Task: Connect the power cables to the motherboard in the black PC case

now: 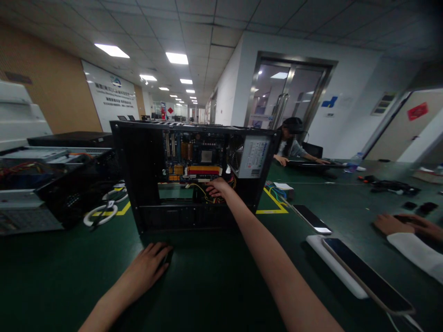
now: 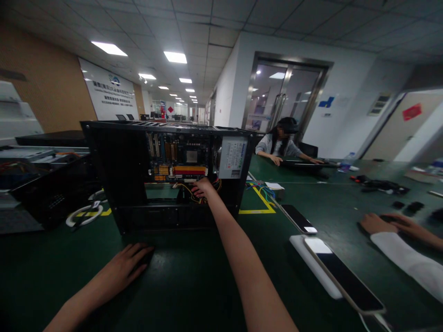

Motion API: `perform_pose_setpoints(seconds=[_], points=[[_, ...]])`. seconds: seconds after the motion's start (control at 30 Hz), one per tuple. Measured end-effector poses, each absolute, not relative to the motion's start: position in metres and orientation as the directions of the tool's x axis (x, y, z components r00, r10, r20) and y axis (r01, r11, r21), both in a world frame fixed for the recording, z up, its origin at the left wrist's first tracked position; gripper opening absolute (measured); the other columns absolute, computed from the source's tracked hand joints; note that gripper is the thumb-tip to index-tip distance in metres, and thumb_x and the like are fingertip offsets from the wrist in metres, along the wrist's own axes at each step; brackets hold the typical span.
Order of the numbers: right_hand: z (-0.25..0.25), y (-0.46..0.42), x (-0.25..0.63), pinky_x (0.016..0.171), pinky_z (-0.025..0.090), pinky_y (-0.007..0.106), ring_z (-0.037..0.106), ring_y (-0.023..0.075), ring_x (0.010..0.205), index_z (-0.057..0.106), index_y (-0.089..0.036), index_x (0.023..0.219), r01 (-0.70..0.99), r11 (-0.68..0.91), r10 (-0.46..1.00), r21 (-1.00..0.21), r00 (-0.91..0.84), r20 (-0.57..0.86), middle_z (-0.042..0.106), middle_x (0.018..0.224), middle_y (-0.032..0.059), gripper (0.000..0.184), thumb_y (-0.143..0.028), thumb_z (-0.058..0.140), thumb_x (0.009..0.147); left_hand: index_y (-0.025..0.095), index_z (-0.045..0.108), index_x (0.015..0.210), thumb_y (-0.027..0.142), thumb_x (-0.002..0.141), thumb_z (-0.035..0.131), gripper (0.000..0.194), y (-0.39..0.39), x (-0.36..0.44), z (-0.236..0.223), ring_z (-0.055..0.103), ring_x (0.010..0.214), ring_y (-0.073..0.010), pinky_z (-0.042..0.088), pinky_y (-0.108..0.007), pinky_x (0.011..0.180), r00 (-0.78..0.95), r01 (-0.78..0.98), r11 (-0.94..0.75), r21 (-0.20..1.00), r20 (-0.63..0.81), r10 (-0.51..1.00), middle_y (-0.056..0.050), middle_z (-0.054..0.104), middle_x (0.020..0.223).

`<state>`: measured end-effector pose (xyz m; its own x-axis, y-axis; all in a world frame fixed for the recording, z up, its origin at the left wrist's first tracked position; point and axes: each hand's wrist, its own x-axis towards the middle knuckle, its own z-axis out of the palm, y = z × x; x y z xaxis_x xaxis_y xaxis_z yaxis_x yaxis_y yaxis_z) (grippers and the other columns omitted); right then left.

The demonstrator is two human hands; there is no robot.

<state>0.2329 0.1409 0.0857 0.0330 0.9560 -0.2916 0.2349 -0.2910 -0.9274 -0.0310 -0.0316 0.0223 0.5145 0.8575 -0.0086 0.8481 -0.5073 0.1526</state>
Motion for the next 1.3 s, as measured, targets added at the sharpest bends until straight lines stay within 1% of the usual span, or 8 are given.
perform_pose_setpoints(seconds=[0.1,0.23,0.33,0.43,0.67,0.93,1.1,1.3], points=[[0.084,0.142,0.231,0.041,0.04,0.017,0.045,0.0047,0.034,0.049,-0.014,0.083,0.287,-0.257,0.966,-0.923,0.062,-0.249,0.055,0.051,-0.002,0.009,-0.022,0.046,0.081,0.02,0.046,0.119,0.034,0.081,0.034,0.042,-0.032,-0.03,0.024,0.047,0.105,-0.0245,0.038,-0.04,0.089,0.519,0.848,-0.51,0.142,-0.026,0.855,-0.008,0.049,0.117],[0.079,0.146,0.227,0.039,0.038,0.015,0.044,0.0038,0.034,0.05,-0.013,0.082,0.473,-0.127,0.992,-0.872,0.066,-0.108,0.058,0.056,0.0008,0.009,-0.021,0.048,0.079,0.021,0.047,0.118,0.034,0.08,0.035,0.041,-0.031,-0.031,0.023,0.047,0.106,-0.0269,0.039,-0.042,0.086,0.51,0.854,-0.502,0.139,-0.024,0.86,-0.008,0.049,0.118],[0.074,0.148,0.225,0.041,0.037,0.014,0.046,0.0039,0.038,0.053,-0.012,0.08,0.653,0.039,0.999,-0.756,-0.012,0.042,0.061,0.062,0.003,0.007,-0.015,0.048,0.077,0.022,0.046,0.118,0.035,0.081,0.035,0.041,-0.031,-0.032,0.022,0.047,0.106,-0.0258,0.039,-0.041,0.087,0.512,0.851,-0.504,0.145,-0.02,0.859,-0.007,0.049,0.118],[0.071,0.147,0.223,0.046,0.037,0.014,0.051,0.0057,0.045,0.056,-0.012,0.075,0.778,0.182,0.983,-0.602,-0.158,0.093,0.062,0.066,0.0044,0.009,-0.011,0.047,0.075,0.021,0.045,0.119,0.035,0.081,0.034,0.042,-0.03,-0.032,0.021,0.047,0.105,-0.0246,0.038,-0.04,0.088,0.52,0.845,-0.509,0.161,-0.029,0.854,-0.008,0.049,0.118],[0.067,0.142,0.217,0.045,0.039,0.016,0.052,0.0077,0.045,0.059,-0.012,0.078,0.819,0.239,0.933,-0.521,-0.342,-0.109,0.063,0.066,0.0032,0.014,-0.011,0.046,0.072,0.021,0.046,0.119,0.035,0.081,0.035,0.042,-0.031,-0.031,0.024,0.047,0.106,-0.0256,0.038,-0.041,0.089,0.516,0.849,-0.504,0.155,-0.041,0.856,-0.007,0.049,0.118],[0.052,0.161,0.22,0.054,0.04,0.017,0.059,0.0145,0.071,0.064,-0.013,0.085,0.837,0.381,0.85,-0.392,-0.484,-0.206,0.065,0.086,0.0053,0.024,-0.018,0.058,0.062,0.024,0.046,0.118,0.037,0.081,0.035,0.041,-0.028,-0.035,0.015,0.048,0.105,-0.0251,0.038,-0.042,0.088,0.519,0.841,-0.511,0.179,0.001,0.855,-0.007,0.05,0.117],[0.047,0.165,0.222,0.06,0.042,0.019,0.06,0.0146,0.071,0.064,-0.012,0.089,0.834,0.37,0.781,-0.409,-0.518,-0.35,0.064,0.088,0.0052,0.027,-0.019,0.055,0.064,0.023,0.047,0.118,0.037,0.08,0.036,0.042,-0.03,-0.035,0.019,0.046,0.107,-0.0256,0.038,-0.042,0.088,0.509,0.848,-0.498,0.182,-0.018,0.86,-0.007,0.05,0.118],[0.056,0.158,0.219,0.062,0.044,0.022,0.059,0.0136,0.064,0.065,-0.012,0.079,0.812,0.313,0.705,-0.494,-0.547,-0.452,0.065,0.078,0.0035,0.019,-0.018,0.056,0.063,0.021,0.046,0.119,0.035,0.08,0.036,0.042,-0.03,-0.033,0.019,0.046,0.107,-0.0256,0.037,-0.042,0.09,0.504,0.854,-0.494,0.163,-0.023,0.863,-0.008,0.049,0.119]])
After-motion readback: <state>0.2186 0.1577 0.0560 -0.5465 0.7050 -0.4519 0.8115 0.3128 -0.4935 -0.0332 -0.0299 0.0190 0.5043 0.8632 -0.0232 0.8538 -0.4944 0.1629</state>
